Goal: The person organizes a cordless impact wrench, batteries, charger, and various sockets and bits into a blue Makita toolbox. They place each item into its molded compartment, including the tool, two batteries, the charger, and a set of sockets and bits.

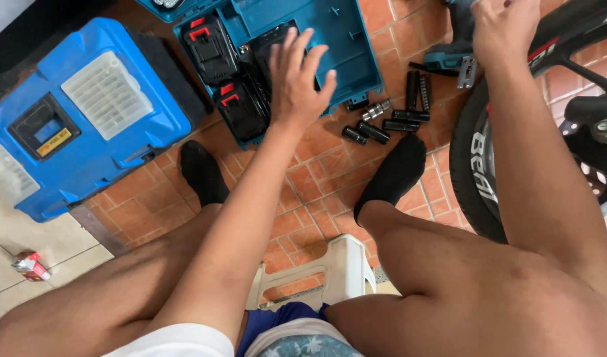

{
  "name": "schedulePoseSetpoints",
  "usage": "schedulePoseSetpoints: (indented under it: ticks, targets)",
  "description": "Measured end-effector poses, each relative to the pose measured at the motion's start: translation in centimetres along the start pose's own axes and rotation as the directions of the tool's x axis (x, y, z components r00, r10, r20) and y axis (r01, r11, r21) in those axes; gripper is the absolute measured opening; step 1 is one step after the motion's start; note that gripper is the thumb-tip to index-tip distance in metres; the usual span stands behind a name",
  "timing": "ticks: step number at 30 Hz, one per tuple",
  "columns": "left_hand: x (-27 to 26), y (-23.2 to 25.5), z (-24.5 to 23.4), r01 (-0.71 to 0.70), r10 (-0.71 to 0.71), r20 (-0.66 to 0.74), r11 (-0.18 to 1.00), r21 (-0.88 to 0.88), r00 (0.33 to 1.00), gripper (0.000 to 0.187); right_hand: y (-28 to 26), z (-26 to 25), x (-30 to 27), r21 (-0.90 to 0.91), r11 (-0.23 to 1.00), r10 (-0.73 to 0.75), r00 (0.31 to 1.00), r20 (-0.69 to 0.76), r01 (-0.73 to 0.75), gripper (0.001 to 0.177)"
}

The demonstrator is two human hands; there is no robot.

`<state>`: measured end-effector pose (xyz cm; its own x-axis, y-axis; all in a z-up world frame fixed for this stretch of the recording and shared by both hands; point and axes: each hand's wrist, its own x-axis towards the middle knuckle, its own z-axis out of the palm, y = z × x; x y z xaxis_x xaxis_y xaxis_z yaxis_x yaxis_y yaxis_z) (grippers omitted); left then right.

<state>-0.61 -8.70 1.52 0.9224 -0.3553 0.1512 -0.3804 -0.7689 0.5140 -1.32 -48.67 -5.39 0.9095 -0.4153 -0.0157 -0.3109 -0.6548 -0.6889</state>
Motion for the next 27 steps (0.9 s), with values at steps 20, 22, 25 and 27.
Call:
schedulePoseSetpoints:
  ticks: [20, 22, 25, 27]
  targets:
    - [5.1, 4.4, 5.8, 0.019, 0.023, 0.303, 0.99, -0.137, 0.953, 0.045, -0.9, 1.1, -0.3, 0.036, 0.988, 0.122, 0.907, 0.402, -0.149, 0.045]
    - [4.5, 3.4, 4.9, 0.053, -0.012, 0.276, 0.988, -0.143, 0.961, 0.042, -1.1, 0.7, -0.5, 0.061, 0.982, 0.137, 0.896, 0.422, -0.178, 0.048]
    - [3.2, 1.9, 3.6, 0.05, -0.002, 0.206, 0.973, -0.225, 0.979, 0.034, -0.6, 0.8, -0.8, -0.017, 0.997, 0.076, 0.919, 0.387, -0.076, 0.055]
    - [2.2, 1.3, 3.0, 0.004, 0.041, 0.16, 0.962, -0.274, 0.986, 0.029, 0.4, 1.4, -0.9, 0.006, 1.0, -0.01, 0.938, 0.346, 0.008, 0.048]
